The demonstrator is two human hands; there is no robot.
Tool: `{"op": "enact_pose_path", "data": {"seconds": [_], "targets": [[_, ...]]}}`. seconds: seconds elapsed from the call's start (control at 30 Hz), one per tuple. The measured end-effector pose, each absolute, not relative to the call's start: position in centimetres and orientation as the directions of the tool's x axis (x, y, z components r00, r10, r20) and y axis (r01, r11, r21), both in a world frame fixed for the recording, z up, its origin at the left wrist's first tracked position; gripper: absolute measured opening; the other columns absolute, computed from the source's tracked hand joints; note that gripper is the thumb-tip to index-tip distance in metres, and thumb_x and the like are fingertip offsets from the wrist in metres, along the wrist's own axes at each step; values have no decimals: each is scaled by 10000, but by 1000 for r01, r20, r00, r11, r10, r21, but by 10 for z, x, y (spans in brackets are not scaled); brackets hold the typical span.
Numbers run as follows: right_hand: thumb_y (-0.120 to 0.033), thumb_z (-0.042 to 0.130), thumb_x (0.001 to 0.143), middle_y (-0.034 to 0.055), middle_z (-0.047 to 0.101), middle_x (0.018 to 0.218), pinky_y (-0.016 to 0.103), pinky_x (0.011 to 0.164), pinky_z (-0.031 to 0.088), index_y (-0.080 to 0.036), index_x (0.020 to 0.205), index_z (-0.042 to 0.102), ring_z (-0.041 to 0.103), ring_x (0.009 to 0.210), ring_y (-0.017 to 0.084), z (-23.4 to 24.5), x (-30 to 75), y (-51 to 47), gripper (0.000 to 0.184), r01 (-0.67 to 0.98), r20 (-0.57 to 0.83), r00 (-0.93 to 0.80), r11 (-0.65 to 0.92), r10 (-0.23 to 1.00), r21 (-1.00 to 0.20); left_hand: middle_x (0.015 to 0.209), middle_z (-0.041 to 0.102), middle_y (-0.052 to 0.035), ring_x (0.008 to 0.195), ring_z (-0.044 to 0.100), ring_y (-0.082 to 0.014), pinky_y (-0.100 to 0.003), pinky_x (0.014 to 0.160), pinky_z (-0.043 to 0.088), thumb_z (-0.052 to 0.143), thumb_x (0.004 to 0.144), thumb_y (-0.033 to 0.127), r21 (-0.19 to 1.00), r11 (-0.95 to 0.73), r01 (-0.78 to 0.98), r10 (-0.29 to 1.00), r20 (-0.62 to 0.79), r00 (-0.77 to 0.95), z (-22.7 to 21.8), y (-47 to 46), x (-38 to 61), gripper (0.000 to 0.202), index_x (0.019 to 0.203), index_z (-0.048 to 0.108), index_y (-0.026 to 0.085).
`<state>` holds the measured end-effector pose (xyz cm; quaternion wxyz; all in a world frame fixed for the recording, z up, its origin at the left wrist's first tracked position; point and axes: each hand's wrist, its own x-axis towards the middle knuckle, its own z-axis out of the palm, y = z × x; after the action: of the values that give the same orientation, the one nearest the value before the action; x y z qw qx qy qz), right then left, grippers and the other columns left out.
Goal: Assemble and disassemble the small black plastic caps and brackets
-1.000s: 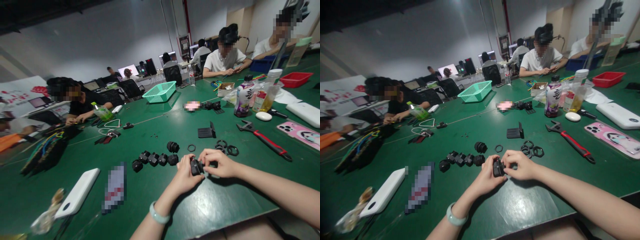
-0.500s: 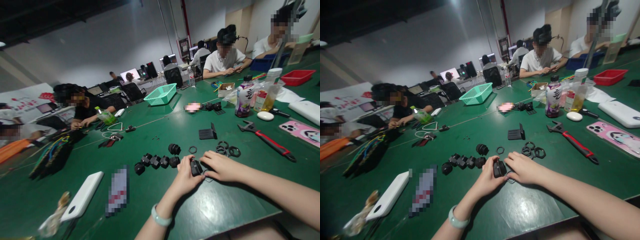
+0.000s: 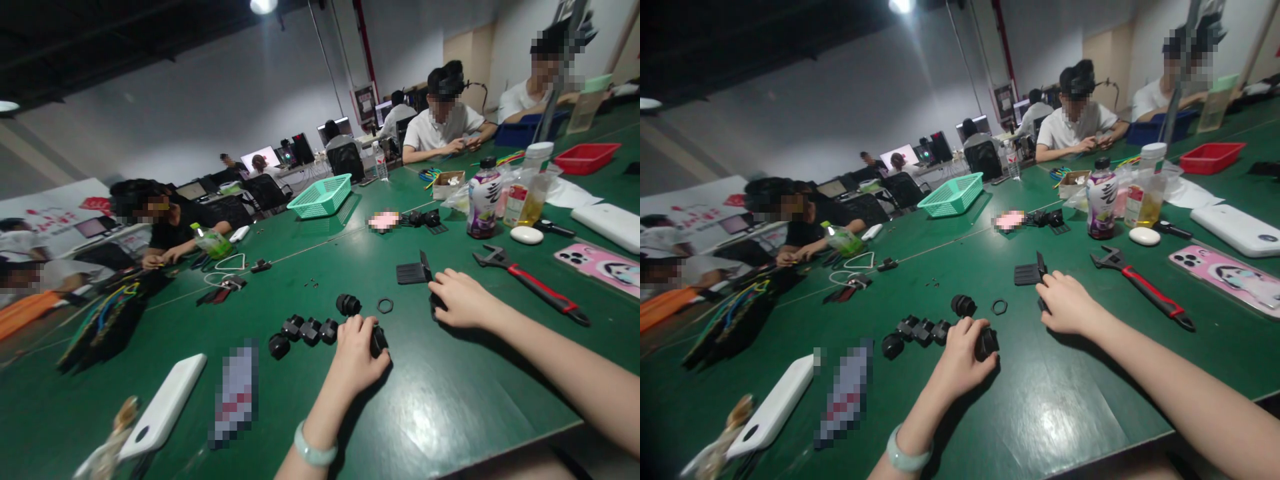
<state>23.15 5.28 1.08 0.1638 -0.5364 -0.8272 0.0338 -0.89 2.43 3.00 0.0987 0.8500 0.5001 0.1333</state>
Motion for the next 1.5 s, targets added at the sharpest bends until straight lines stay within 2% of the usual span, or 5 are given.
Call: {"op": "enact_pose_path", "data": {"seconds": [0.23,0.57,0.77,1.07,1.5], "targets": [[-340,512,672,139,512,863,379,727,343,-127,858,558,445,853,266,10,235,56,286,918,242,-322,364,915,-155,975,449,-78,975,388,-254,-403,842,256,479,637,216,177,-430,885,902,127,413,30,27,-14,433,1064,409,191],[-312,487,742,128,479,1048,404,862,324,-147,955,531,340,1087,253,-10,169,57,273,705,401,-564,674,722,-221,1062,465,-92,1050,313,-282,-435,840,233,469,628,139,125,-346,930,926,206,316,24,30,-19,445,1067,420,193],[-126,415,776,111,511,912,318,756,398,-129,852,544,462,892,184,-19,166,67,150,762,344,-546,623,764,-175,1072,473,-83,1041,315,-273,-427,825,246,462,646,118,116,-365,924,913,240,330,21,34,-24,426,1063,435,201],[-119,398,797,126,451,1139,449,943,213,-130,856,572,247,1168,254,-8,202,93,184,908,601,-318,417,733,-28,1030,500,-75,1014,344,-257,-408,809,256,460,676,133,63,-349,935,920,211,330,21,36,-25,340,1007,484,207],[-247,470,769,153,422,1188,513,908,167,-122,766,614,207,1176,320,-14,211,99,190,960,595,-172,268,785,-76,1172,408,-123,1091,333,-260,-421,917,267,496,592,119,202,-491,847,871,93,483,35,37,-47,709,1253,237,137]]}}
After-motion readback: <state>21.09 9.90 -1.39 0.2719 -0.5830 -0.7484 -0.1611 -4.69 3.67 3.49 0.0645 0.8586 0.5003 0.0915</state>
